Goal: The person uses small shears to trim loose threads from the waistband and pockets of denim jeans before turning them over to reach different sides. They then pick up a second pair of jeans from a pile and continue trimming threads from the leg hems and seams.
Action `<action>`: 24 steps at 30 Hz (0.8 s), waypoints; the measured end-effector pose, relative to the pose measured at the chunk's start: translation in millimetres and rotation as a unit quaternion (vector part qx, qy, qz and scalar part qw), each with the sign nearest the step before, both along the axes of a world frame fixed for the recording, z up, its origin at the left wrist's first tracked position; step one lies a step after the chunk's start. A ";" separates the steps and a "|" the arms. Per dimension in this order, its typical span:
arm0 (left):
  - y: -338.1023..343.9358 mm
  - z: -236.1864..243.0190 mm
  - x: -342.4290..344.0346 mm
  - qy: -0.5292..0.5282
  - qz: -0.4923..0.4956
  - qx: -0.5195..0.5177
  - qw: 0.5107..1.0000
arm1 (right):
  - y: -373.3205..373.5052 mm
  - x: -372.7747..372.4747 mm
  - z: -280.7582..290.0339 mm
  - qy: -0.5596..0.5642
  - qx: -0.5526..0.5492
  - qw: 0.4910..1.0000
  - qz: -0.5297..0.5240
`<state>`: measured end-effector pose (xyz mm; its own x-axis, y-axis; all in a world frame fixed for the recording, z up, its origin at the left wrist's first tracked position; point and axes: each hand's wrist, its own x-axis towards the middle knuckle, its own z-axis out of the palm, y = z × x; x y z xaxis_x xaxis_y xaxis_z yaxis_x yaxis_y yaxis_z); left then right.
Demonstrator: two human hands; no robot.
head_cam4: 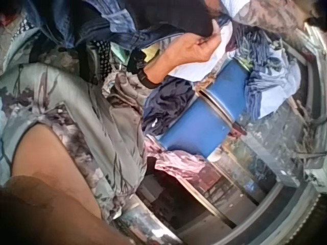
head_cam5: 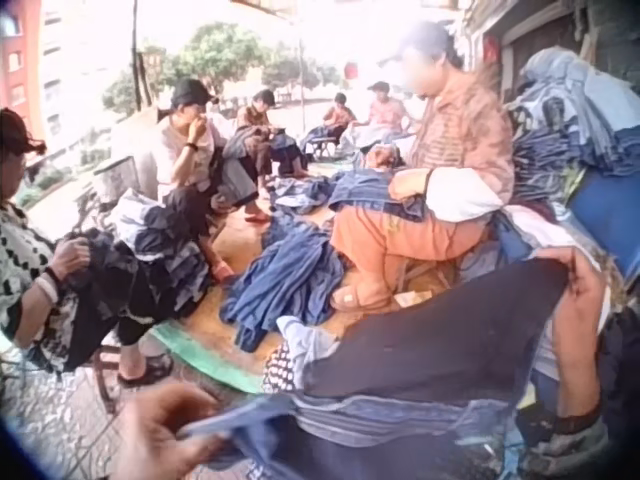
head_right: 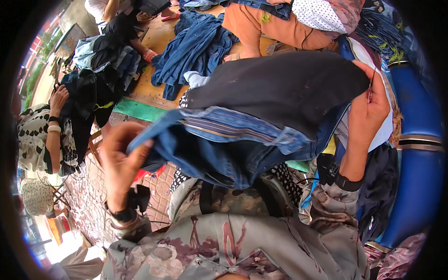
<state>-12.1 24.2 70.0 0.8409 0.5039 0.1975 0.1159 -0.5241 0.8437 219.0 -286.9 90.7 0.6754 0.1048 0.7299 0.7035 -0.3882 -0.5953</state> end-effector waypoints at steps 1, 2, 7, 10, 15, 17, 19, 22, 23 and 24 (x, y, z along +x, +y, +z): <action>2.2 -12.9 2.2 0.058 -0.072 -0.074 0.993 | -9.6 4.3 -3.6 -0.001 0.001 1.000 -0.001; 2.9 -32.7 0.3 0.084 -0.125 -0.067 0.986 | -19.5 7.8 -6.2 0.025 0.024 0.999 0.009; -6.4 -76.2 -5.7 0.045 -0.289 -0.272 0.917 | -66.3 38.7 -27.3 0.149 0.125 0.980 0.041; -12.3 -83.2 -0.5 0.018 -0.230 -0.084 0.969 | -70.5 45.3 -37.4 0.196 0.199 0.959 0.037; -31.7 -111.2 0.8 0.034 -0.153 -0.255 0.954 | -58.0 48.1 -39.6 0.256 0.285 0.923 0.035; -35.7 -126.2 -1.2 0.011 -0.209 -0.351 0.913 | -50.9 50.1 -39.7 0.267 0.302 0.915 0.025; -34.8 -131.5 -4.5 -0.017 -0.200 -0.348 0.916 | -49.1 49.3 -37.6 0.277 0.319 0.906 0.016; -10.8 -85.8 5.6 -0.119 -0.013 0.002 0.993 | -56.8 44.3 -33.6 0.278 0.307 0.910 0.035; 5.0 -56.9 14.8 -0.169 0.040 0.010 0.985 | -59.7 43.4 -30.4 0.275 0.279 0.915 0.094; 20.3 -16.0 23.1 -0.247 0.036 0.070 0.966 | -59.2 42.9 -25.6 0.272 0.252 0.915 0.157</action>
<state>11.0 44.5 54.0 0.5906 0.4977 0.6352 -0.2413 -0.6423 0.7275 261.8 -346.1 65.1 0.9475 0.0991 0.3040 0.2799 0.2023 -0.9385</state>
